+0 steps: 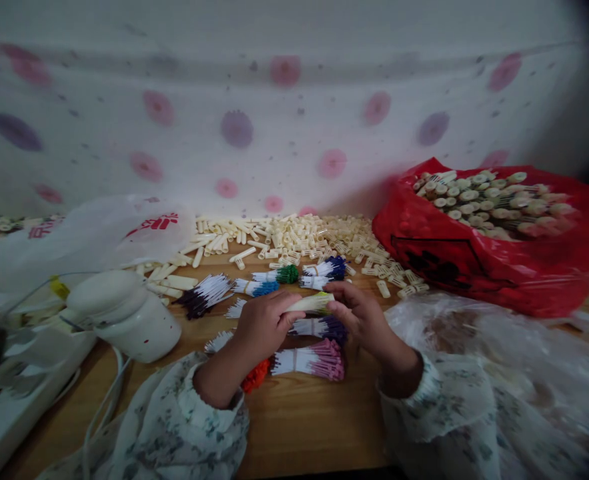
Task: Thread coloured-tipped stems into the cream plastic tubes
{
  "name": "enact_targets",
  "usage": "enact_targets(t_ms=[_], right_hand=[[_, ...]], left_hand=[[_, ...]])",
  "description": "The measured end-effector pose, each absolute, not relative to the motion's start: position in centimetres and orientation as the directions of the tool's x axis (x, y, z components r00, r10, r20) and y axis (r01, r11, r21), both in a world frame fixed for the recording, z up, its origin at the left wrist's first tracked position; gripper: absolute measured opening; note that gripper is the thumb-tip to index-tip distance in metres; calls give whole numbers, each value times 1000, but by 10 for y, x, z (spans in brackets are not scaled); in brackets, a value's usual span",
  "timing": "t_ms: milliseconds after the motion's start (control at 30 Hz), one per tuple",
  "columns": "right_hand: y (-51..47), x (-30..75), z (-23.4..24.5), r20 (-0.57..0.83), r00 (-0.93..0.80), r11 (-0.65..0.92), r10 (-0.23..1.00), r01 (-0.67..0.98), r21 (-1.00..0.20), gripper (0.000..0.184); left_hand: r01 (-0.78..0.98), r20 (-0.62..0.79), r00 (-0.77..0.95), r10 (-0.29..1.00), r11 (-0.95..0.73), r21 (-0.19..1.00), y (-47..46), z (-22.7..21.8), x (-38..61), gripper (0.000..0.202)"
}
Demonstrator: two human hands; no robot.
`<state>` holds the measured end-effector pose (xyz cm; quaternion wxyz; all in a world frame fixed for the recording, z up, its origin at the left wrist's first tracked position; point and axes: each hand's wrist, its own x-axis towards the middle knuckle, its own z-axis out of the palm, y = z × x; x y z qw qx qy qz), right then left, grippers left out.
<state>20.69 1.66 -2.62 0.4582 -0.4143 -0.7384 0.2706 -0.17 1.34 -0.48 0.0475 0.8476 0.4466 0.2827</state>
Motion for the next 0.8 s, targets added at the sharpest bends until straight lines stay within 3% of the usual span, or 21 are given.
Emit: enact_targets(t_ms=[67,133,267,467,533,700,800], right_hand=[[17,207,-26,457,-257,521,851,317,-792,24],[17,206,-25,441,-244,504,864,414,-758,23],[17,201,-25,443,-167,446,881,605,-660,41],[19,207,-24,470,-302,556,829,359,-750,21],[19,207,-23,458,-296,545,839,426,-722,20],[16,203,-22,459,-264,522,848,565,-639,38],[14,208,-18,531,-316,610,787,535,-585,32]], left_hand=[[719,408,438,801,-585,376,13,-3,-1,16],[717,396,442,805,-582,383,12,-2,-1,17],[745,408,438,801,-578,334,13,-6,-1,17],[746,330,410,850,-521,415,14,-3,-3,17],[727,326,444,835,-548,414,14,-2,-4,18],[719,388,453,803,-586,373,13,-7,-1,19],[635,312,455,834,-549,544,12,-8,-1,21]])
